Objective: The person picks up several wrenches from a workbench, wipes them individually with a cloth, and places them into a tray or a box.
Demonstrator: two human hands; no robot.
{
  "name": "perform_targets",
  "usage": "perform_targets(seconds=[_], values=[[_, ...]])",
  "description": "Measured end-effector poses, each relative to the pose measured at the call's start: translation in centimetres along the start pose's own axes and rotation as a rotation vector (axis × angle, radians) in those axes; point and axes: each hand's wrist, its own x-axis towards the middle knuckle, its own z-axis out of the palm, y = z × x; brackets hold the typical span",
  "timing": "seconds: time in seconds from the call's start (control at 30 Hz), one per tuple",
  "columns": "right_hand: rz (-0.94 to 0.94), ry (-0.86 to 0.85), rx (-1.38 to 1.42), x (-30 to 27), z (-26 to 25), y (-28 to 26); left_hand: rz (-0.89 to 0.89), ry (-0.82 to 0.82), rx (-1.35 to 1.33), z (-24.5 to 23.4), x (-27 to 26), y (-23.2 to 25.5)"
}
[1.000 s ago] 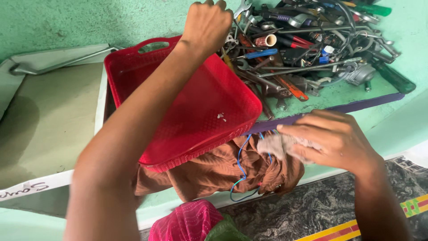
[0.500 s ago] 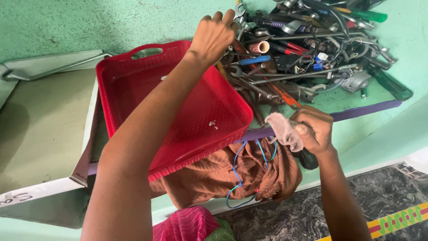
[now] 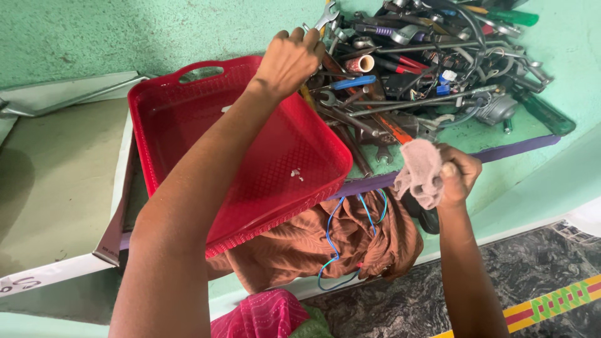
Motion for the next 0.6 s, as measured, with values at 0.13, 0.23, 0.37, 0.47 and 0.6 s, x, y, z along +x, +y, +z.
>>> perform_targets(seconds=[0.13,0.23,0.37,0.47,0.6], values=[[0.046,0.049,0.084,0.0,0.1,0.0,0.032,0.164,0.041,-0.7,0.9,0.3],[0.011,0.084,-0.013,0.8,0.5,-0.2,0.037,0.146,0.024,-1.1,3.4,0.1],[-0.031,-0.009,-0.041,1.0,1.5,-1.4,0.114,0.179,-0.008,-0.1,8.9,0.8],[-0.038,-0.025,-0.085,1.2,1.8,-1.9,0.046,0.048,-0.095,1.5,13.4,2.4],[-0.046,-0.079,-0.124,1.6,2.2,-2.5,-0.064,0.009,-0.206,3.7,16.6,5.0]])
